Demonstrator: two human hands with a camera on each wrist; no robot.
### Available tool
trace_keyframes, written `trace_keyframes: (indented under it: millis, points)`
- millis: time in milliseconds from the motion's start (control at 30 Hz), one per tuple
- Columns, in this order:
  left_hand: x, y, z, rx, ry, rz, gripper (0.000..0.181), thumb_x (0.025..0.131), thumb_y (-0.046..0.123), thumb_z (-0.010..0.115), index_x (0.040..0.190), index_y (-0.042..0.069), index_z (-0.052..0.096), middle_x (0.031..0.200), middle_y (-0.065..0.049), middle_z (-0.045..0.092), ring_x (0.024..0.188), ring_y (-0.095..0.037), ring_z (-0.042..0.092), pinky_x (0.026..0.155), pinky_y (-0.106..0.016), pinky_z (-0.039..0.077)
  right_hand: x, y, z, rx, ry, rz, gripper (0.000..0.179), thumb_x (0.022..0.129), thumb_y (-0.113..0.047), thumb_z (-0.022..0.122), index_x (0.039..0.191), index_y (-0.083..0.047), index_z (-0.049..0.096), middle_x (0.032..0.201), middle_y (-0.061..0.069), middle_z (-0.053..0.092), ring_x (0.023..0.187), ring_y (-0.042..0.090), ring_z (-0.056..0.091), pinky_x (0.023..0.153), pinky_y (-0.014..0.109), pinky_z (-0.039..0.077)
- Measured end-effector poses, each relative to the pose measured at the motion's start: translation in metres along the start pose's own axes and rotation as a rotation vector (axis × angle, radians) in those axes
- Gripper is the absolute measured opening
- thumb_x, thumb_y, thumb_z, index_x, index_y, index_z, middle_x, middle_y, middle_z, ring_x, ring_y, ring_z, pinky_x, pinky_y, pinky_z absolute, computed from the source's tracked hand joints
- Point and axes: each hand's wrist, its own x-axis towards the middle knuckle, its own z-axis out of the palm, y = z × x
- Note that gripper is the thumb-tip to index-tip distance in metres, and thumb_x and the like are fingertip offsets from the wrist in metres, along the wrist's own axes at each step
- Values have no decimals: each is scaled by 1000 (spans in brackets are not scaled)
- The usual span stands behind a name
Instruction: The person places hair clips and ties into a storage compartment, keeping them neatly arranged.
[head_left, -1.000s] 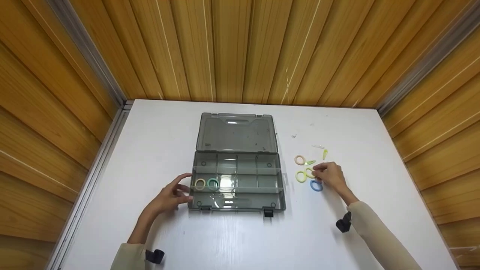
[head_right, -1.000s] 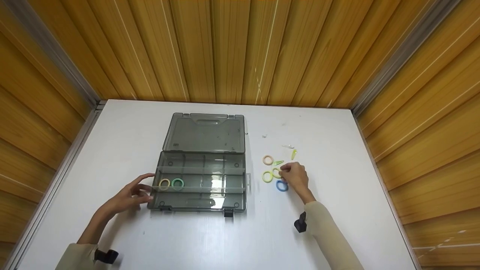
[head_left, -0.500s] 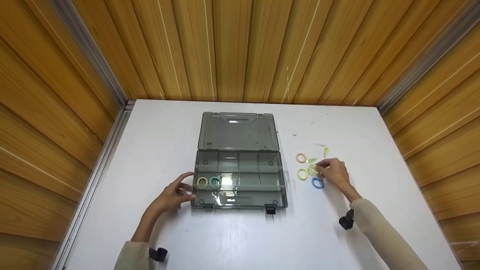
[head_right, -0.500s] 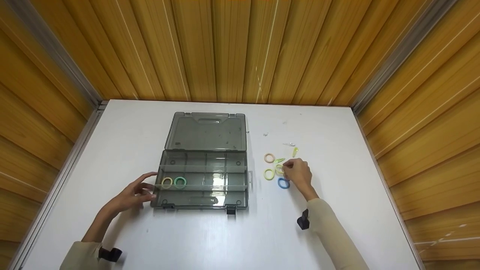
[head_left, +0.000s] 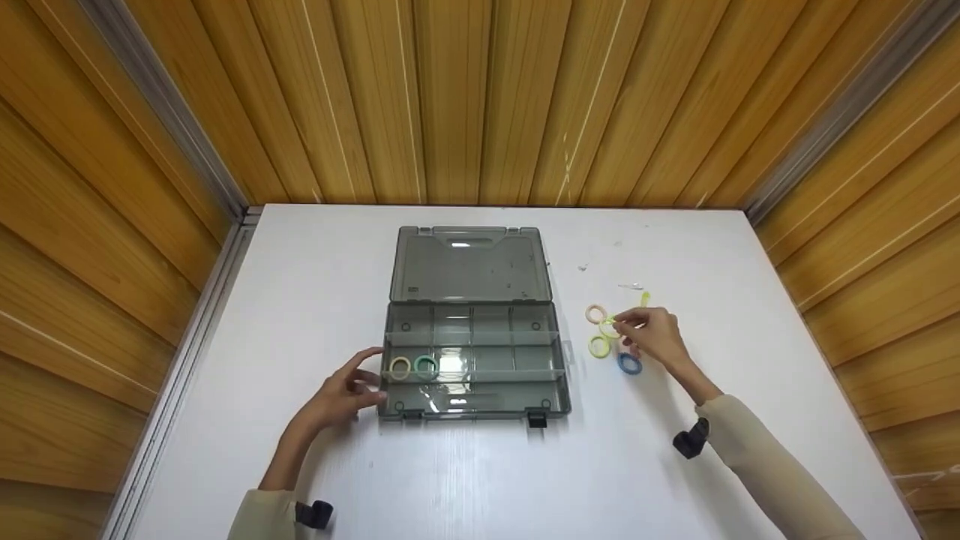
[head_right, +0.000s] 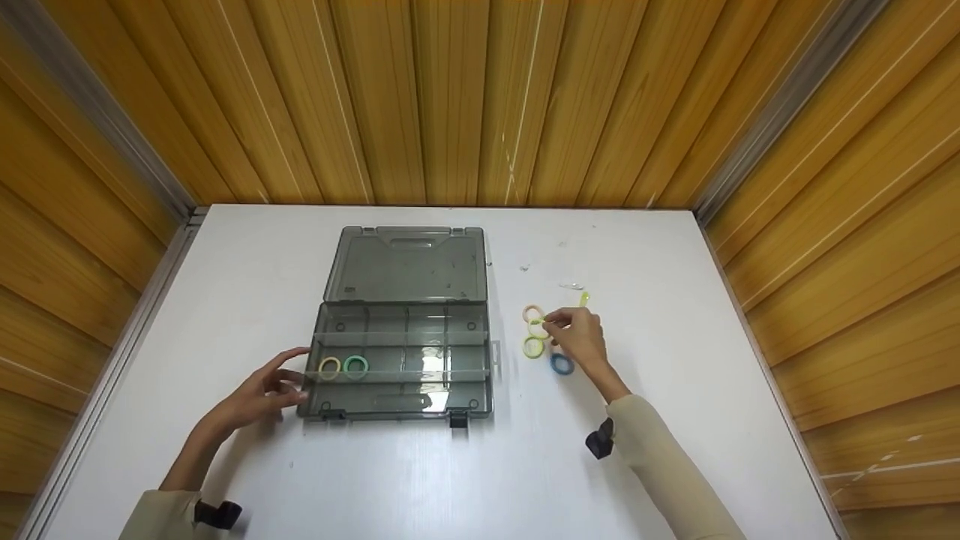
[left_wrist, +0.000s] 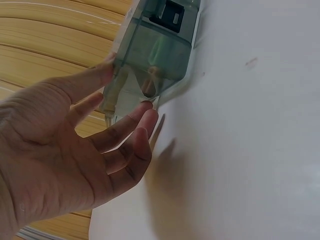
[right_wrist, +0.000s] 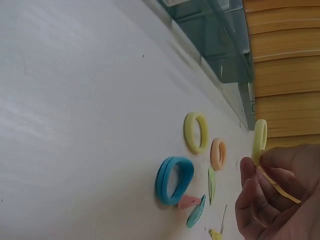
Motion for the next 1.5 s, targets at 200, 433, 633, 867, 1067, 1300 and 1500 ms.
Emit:
trace_keyframes:
  millis: [200, 433, 633, 867, 1067, 1300, 1500]
  points:
    - [-2, 1, 2, -5, 14, 13, 76, 93, 17, 75, 158, 19, 35, 126, -28, 63, 99, -28, 68, 65, -41, 57, 4, -26, 18, 62, -85, -60, 16, 92, -5, 73, 104, 5, 77, 90, 24, 77, 64, 13, 71, 54, 22, 55]
    - [-4, 2, 3, -16, 13, 26, 77, 93, 16, 76, 158, 19, 35, 126, -29, 63, 100, -30, 68, 65, -43, 56, -2, -54, 41, 110, -175, -122, 17, 90, -5, 76, 104, 5, 76, 95, 23, 74, 69, 27, 74, 55, 20, 56]
    - [-3, 1, 3, -4, 10, 33, 75, 93, 16, 75, 158, 19, 36, 126, -28, 63, 100, -30, 68, 64, -41, 56, -1, -71, 64, 139, -256, -140, 15, 90, -4, 75, 103, 4, 76, 94, 23, 75, 72, 32, 74, 59, 29, 59]
    - [-2, 0, 3, -2, 6, 36, 76, 93, 17, 75, 158, 18, 35, 125, -28, 63, 99, -28, 68, 64, -38, 56, 1, -85, 91, 143, -306, -185, 16, 90, -7, 76, 104, 1, 77, 95, 20, 76, 75, 26, 75, 61, 20, 57]
    - [-1, -3, 2, 7, -5, 27, 77, 94, 19, 75, 159, 18, 34, 126, -27, 63, 96, -23, 67, 62, -36, 55, 1, -91, 113, 177, -346, -212, 16, 90, -7, 76, 104, 1, 77, 97, 21, 77, 78, 31, 76, 65, 22, 59]
    - [-1, -1, 1, -19, 7, 19, 76, 94, 17, 75, 158, 20, 35, 127, -28, 62, 96, -24, 67, 64, -38, 55, 1, -99, 136, 220, -325, -160, 15, 88, -5, 77, 101, 1, 78, 95, 19, 77, 78, 25, 76, 63, 18, 57]
    - [-2, 0, 3, -46, 1, 32, 77, 94, 16, 74, 159, 16, 33, 128, -30, 61, 97, -26, 67, 66, -41, 55, 0, -105, 154, 233, -281, -177, 15, 85, -4, 79, 98, 4, 77, 90, 21, 77, 74, 25, 75, 64, 18, 57]
